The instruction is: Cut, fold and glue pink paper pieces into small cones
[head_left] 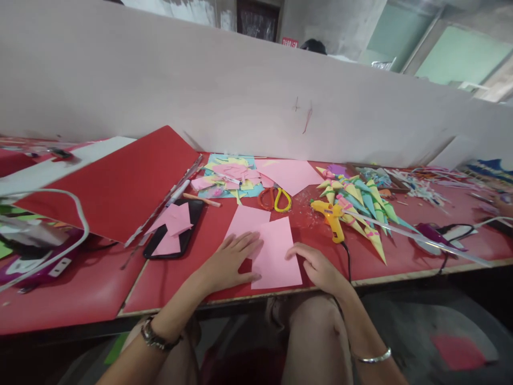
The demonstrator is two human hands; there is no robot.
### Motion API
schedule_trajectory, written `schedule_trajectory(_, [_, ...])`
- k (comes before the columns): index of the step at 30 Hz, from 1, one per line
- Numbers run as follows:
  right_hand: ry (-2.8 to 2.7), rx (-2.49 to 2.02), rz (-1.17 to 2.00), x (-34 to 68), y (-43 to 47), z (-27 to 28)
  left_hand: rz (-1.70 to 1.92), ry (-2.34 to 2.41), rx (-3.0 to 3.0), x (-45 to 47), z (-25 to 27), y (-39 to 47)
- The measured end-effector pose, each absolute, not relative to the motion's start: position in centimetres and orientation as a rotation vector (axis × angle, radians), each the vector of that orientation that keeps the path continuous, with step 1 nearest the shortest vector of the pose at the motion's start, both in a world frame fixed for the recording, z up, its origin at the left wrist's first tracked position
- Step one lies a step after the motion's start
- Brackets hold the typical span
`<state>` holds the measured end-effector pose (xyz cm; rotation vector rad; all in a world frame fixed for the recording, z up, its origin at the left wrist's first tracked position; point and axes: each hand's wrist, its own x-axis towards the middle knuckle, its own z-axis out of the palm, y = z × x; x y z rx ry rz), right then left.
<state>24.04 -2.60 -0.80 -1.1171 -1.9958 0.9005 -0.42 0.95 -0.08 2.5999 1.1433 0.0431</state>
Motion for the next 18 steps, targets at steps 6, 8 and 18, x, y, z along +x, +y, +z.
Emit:
schedule_trajectory(6, [-2.223, -1.244, 0.625, 24.4, -3.1, -0.2, 0.065, 1.221, 2.626, -1.1, -0.6, 0.8])
schedule_trajectory(8, [-2.274, -1.244, 0.551, 24.3, -2.7, 0.0, 0.100, 1.270, 2.631, -1.0, -0.8, 0.7])
schedule_trajectory(18, [-2.234, -1.331, 0.580, 22.2, 0.0, -0.9, 0.186, 1.225, 2.680, -0.8, -1.3, 0.4])
